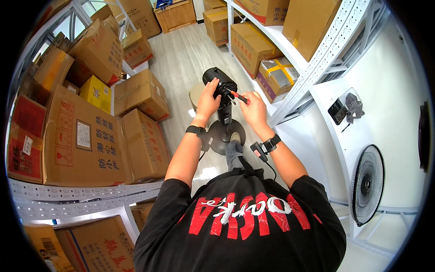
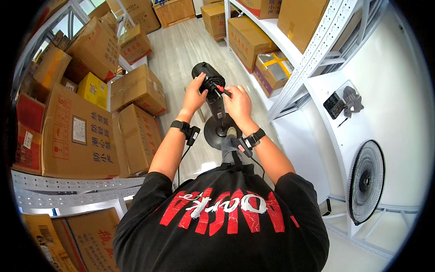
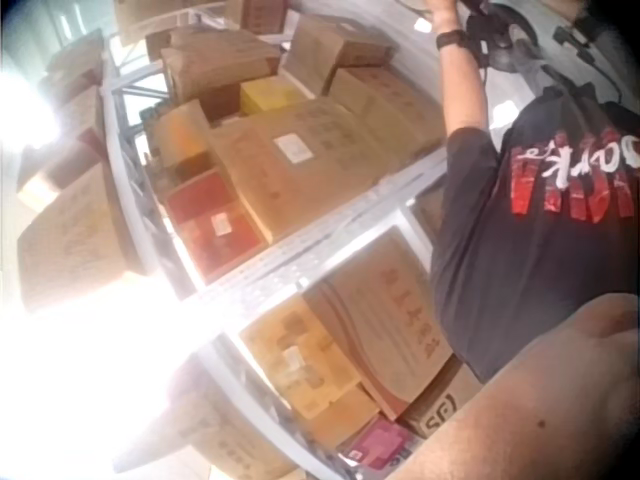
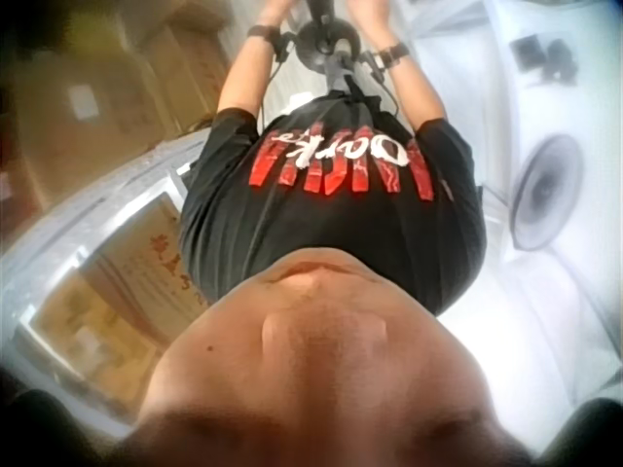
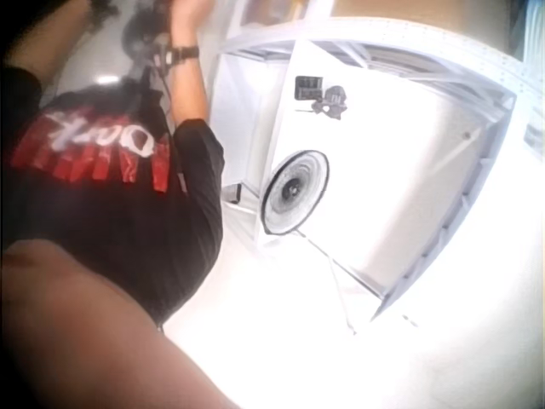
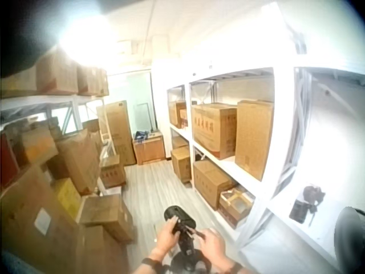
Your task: The person disassembles a standing fan by removing the front grille and motor housing. They then use a screwdriver to tighten screws on the fan's base and motor assembly, performing maintenance or repair.
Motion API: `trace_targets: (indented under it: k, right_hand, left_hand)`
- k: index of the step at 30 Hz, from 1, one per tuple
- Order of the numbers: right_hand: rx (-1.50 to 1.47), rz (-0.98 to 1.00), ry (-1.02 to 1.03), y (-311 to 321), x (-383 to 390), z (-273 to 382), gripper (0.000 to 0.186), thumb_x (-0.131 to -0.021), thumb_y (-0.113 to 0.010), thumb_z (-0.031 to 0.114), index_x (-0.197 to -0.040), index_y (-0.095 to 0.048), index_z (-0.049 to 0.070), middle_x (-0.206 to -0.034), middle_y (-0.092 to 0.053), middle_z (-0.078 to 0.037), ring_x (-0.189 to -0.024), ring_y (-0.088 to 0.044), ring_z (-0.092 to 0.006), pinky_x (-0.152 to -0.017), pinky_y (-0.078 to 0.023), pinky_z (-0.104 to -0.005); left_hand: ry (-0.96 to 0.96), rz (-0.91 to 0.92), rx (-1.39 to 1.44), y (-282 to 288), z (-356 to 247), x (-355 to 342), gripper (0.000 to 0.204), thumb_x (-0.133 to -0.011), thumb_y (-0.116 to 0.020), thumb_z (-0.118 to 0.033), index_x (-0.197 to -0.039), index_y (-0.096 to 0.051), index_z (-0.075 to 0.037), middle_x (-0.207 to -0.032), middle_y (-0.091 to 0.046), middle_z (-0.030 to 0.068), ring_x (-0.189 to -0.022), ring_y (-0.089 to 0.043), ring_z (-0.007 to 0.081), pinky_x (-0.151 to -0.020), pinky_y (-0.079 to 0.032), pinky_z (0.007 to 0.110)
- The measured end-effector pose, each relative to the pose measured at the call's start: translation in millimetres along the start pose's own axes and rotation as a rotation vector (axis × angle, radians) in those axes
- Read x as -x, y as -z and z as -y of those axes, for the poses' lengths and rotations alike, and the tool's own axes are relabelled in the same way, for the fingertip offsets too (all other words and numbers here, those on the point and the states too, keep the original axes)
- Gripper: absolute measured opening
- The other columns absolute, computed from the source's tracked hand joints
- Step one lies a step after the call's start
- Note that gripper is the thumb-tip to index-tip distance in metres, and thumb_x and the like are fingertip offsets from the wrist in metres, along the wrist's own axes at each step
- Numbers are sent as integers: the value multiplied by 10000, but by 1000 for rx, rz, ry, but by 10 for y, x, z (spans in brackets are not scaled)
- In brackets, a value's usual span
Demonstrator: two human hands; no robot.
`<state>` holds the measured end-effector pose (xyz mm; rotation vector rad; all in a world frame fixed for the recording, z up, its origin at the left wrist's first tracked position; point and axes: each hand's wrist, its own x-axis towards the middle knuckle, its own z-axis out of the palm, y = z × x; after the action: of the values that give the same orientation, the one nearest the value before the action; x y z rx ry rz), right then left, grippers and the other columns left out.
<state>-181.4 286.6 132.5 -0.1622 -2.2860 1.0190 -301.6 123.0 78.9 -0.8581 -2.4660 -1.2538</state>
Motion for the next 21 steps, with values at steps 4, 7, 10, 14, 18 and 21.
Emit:
trace_targets:
  k: [4,7,10,14,18,21]
  right_hand:
    - [100,140,-193,-56,1,-75,221,-849,-652,258,-903,-659,43,-776,-659,-179,-749,-642,-389,-658,-490,-476]
    - [208,232,-169,-85,-21,-234,226,-855,-651,262,-923,-668,47,-770,-658,-180,-759,-650,-378,-663,-496,-461]
    - [107,118,-86,-27,2,-81,227,-877,-630,262,-913,-668,41,-770,-655,-190,-757,-647,-381,-667,-497,-459]
    - [-32,8,-81,-30,-12,-51,197,-878,-632,237,-903,-670,46,-806,-657,-185,-744,-637,-372,-657,-494,-453]
    - [96,401,-394,-100,-109,-413,183,-848,-676,198,-960,-671,53,-906,-660,-168,-764,-642,-337,-660,-496,-431]
    - [108,219,-212,-41,-14,-198,191,-859,-665,208,-963,-670,47,-893,-663,-171,-758,-639,-349,-657,-495,-435]
  left_hand:
    - [14,-28,29,-17,-22,-1,660,-762,-669,-4,-1384,-469,-95,-1454,-452,111,-1363,-385,354,-1125,-339,410]
    - [6,-28,28,-30,30,-4,663,-758,-670,-5,-1383,-471,-102,-1455,-452,106,-1363,-384,353,-1125,-338,411]
    - [37,-28,33,-24,28,25,667,-753,-670,-4,-1383,-473,-106,-1454,-454,103,-1362,-385,354,-1126,-336,411]
    - [24,-34,26,0,-1,29,648,-747,-648,-15,-1368,-488,-112,-1449,-460,91,-1352,-396,353,-1107,-360,409]
    - [26,-42,48,-36,30,17,653,-746,-643,-12,-1371,-484,-112,-1452,-457,89,-1359,-386,354,-1113,-353,407]
    - [38,-43,61,-31,27,49,653,-748,-640,-11,-1373,-481,-110,-1456,-452,90,-1364,-378,354,-1120,-345,406]
